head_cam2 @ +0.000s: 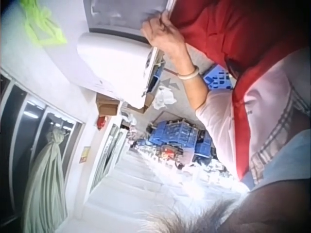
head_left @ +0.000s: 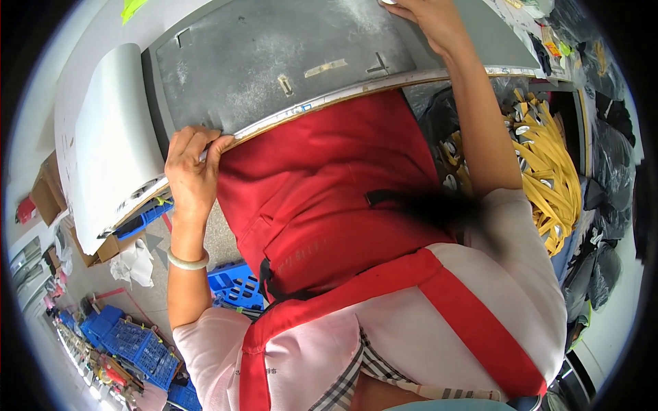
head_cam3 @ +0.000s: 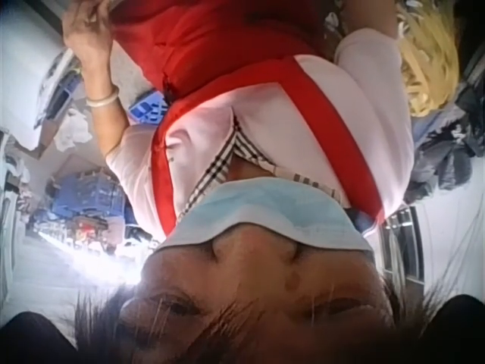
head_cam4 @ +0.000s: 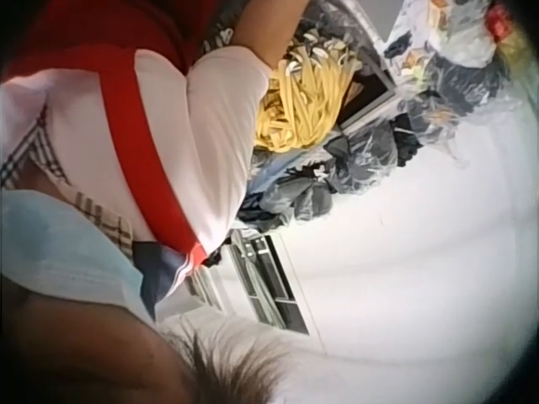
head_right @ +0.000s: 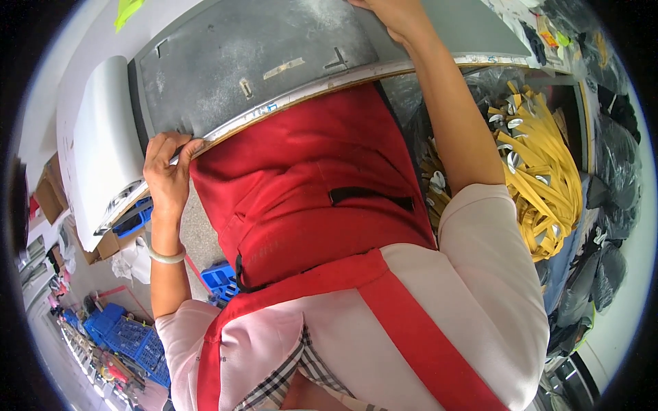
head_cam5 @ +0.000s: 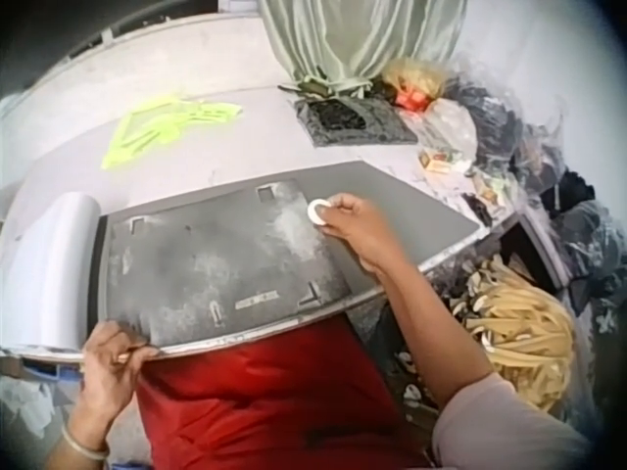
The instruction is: The person is using a small white sponge to clean rectangular grey panels at a workbench.
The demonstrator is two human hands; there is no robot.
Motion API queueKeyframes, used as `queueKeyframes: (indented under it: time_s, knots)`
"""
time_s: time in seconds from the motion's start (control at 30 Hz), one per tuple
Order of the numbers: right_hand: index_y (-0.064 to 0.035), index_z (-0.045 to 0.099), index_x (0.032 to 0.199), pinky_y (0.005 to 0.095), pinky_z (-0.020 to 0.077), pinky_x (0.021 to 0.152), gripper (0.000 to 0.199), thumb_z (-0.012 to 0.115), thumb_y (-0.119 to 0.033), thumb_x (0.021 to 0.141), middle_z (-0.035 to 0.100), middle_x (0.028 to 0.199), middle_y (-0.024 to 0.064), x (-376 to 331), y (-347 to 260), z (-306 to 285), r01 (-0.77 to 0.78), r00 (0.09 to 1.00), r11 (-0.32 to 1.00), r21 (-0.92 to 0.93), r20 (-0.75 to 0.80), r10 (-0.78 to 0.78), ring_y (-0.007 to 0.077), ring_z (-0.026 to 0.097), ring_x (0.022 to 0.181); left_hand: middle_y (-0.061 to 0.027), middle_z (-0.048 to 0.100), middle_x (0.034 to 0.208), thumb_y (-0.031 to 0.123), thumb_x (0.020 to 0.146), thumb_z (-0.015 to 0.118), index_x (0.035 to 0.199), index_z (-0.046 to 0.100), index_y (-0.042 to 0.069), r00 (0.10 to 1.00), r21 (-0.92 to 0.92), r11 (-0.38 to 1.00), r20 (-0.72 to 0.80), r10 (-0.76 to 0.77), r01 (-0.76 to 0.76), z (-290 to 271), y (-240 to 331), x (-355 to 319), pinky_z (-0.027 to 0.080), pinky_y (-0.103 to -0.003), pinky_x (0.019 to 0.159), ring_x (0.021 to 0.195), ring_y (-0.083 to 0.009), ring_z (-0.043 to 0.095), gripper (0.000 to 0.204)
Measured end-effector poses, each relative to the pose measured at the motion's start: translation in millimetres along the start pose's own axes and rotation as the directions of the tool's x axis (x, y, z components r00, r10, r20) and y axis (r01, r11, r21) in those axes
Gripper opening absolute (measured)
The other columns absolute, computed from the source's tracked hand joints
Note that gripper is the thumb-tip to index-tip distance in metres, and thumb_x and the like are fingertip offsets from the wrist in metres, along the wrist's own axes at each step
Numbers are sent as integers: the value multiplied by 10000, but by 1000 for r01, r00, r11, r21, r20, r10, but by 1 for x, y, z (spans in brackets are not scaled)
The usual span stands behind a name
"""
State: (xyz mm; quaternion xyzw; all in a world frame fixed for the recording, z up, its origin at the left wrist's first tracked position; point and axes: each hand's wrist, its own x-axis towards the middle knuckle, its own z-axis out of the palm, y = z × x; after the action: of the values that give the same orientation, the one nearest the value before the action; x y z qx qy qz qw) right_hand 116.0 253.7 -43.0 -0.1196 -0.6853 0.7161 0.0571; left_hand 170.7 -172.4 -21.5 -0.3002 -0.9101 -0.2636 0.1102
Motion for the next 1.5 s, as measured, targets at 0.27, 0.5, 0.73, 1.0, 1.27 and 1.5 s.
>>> queueKeyframes:
  time_s: [0.27, 0.5, 0.73, 1.0, 1.27, 1.5]
  knots:
    - [-24, 684, 952, 213, 498, 756, 129, 701, -151, 959, 687, 902, 27, -7, 2, 7, 48, 999, 998, -48, 0, -48, 98, 638, 835, -90, 647, 845, 98, 783, 813, 851, 706, 34, 1000, 4, 1000, -15, 4, -4, 0, 0, -2, 492, -383, 728, 797, -287, 598, 142]
    - [-20, 683, 958, 216, 495, 752, 124, 700, -142, 963, 692, 896, 29, -9, 6, 3, 77, 997, 995, -55, -20, -78, 91, 635, 825, -88, 639, 836, 118, 789, 813, 863, 698, 32, 1000, 2, 1000, -24, 14, -14, 1, -1, -2, 489, -396, 715, 787, -291, 592, 161]
    - [-18, 663, 915, 287, 514, 755, 151, 668, -157, 973, 700, 878, 68, 1, 17, 2, 103, 995, 995, 3, 16, -103, 174, 660, 801, -121, 666, 886, 109, 831, 795, 912, 703, -1, 996, -21, 996, 26, -82, 83, -3, 6, 6, 528, -398, 743, 837, -312, 656, 164]
    - [15, 687, 1088, 304, 508, 1028, 275, 704, -232, 968, 686, 1080, 90, -2, 6, -15, 90, 995, 989, -116, 44, -86, 173, 660, 1040, -117, 653, 905, 221, 945, 632, 904, 699, 76, 971, -44, 973, -86, 224, -229, 86, 45, 102, 543, -435, 767, 887, -346, 649, 165]
    - [-11, 722, 1109, 229, 481, 854, 261, 740, -209, 941, 698, 1024, 21, -21, 6, 4, 127, 990, 977, -169, -37, -135, 104, 623, 900, -63, 656, 967, 228, 945, 626, 1005, 701, 132, 985, 61, 985, -50, 163, -160, 119, 46, 118, 518, -468, 857, 949, -299, 650, 135]
    - [-45, 717, 997, 289, 448, 667, 134, 720, -166, 940, 626, 789, 19, -97, -24, 25, 390, 920, 654, -648, 299, -252, 131, 533, 729, -51, 616, 1302, 264, 999, 582, 1282, 662, 209, 978, 221, 966, -127, 163, -132, 129, 47, 114, 329, -689, 1070, 1309, -295, 508, 299]
